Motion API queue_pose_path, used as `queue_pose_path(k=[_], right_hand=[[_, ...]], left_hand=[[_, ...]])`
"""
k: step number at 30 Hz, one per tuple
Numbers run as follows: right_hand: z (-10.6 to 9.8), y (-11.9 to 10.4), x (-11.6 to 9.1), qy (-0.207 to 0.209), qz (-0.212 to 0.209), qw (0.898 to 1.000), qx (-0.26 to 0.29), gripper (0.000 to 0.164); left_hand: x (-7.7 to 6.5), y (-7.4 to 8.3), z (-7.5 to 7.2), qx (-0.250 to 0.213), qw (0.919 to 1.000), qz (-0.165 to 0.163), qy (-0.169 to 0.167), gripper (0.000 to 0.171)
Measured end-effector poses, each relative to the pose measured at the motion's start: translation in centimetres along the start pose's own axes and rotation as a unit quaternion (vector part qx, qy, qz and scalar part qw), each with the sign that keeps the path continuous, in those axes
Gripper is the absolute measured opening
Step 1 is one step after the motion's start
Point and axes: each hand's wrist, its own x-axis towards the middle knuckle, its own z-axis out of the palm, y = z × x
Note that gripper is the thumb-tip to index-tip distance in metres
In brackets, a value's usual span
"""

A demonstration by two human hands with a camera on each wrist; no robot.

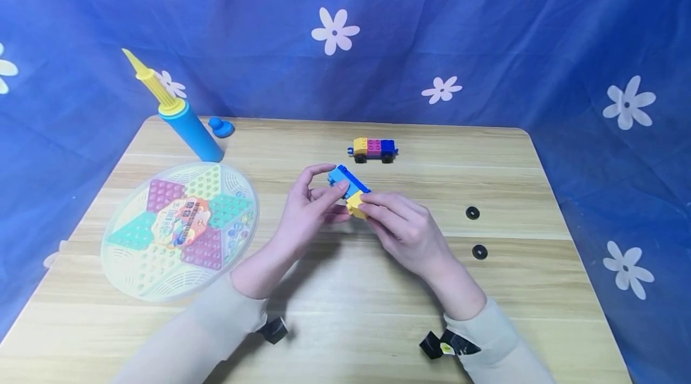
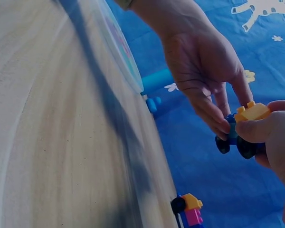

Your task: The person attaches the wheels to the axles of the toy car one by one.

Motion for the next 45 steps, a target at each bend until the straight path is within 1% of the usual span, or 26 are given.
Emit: queue_pose_path(k=[5,8,11,17,19,21,24,26,27,29,31,34,36,39,43,45], right_hand=[[0.2,0.1,-0.1,-0.009,-0.012,1.0,0.007,0.017],[0.1,0.1,-0.1,-0.005,-0.021,1.0,0.016,0.017],[-0.3,0.1,-0.3,0.006,-0.014,1.0,0.021,0.017],[-2.2,0.6,-0.9,0.049,0.025,0.998,0.02,0.016],[-3.0,1.0,-1.4,0.052,0.053,0.997,0.024,0.021],[-3.9,1.4,-2.1,0.04,0.098,0.994,0.026,0.031],[-5.5,2.1,-3.4,-0.001,0.175,0.984,0.018,0.043],[-6.5,2.5,-4.2,-0.025,0.214,0.976,0.01,0.047],[-7.0,2.7,-4.6,-0.034,0.227,0.973,0.005,0.047],[-8.1,3.1,-5.5,-0.043,0.246,0.968,-0.005,0.047],[-9.0,3.6,-6.3,-0.048,0.255,0.966,-0.012,0.047],[-10.5,4.3,-7.6,-0.079,0.281,0.956,-0.021,0.048],[-11.4,4.9,-8.5,-0.113,0.298,0.947,-0.025,0.048],[-12.3,5.4,-9.7,-0.169,0.322,0.931,-0.029,0.048],[-13.0,5.7,-11.0,-0.21,0.347,0.914,-0.025,0.049],[-13.2,5.9,-11.8,-0.227,0.358,0.906,-0.016,0.05]], left_hand=[[0.1,0.0,-0.2,-0.004,0.9998,0.002,0.017,0.045],[0.2,0.0,-0.5,-0.008,0.9997,0.011,0.018,0.044],[0.4,-0.1,-0.9,-0.009,0.9996,0.02,0.016,0.045],[0.7,-0.2,-1.9,-0.004,0.9993,0.037,0.008,0.047],[0.8,-0.2,-2.2,-0.003,0.9992,0.039,0.006,0.047],[0.9,-0.3,-2.6,0.0,0.9993,0.037,0.005,0.046],[0.9,-0.2,-3.1,0.006,0.9995,0.032,0.006,0.046],[0.9,-0.2,-3.2,0.008,0.9995,0.03,0.004,0.047],[0.9,-0.2,-3.3,0.005,0.9995,0.03,0.001,0.049],[0.9,-0.2,-3.4,-0.002,0.9995,0.03,-0.004,0.052],[1.0,-0.2,-3.5,-0.006,0.9994,0.031,-0.01,0.055],[1.0,-0.1,-3.7,-0.001,0.9994,0.033,-0.013,0.056],[1.0,-0.1,-3.8,0.007,0.9993,0.033,-0.014,0.055],[1.0,0.0,-3.9,0.008,0.9992,0.034,-0.018,0.055],[1.1,0.0,-4.1,0.005,0.9991,0.036,-0.023,0.055],[1.1,0.1,-4.2,0.01,0.9989,0.037,-0.026,0.056]])
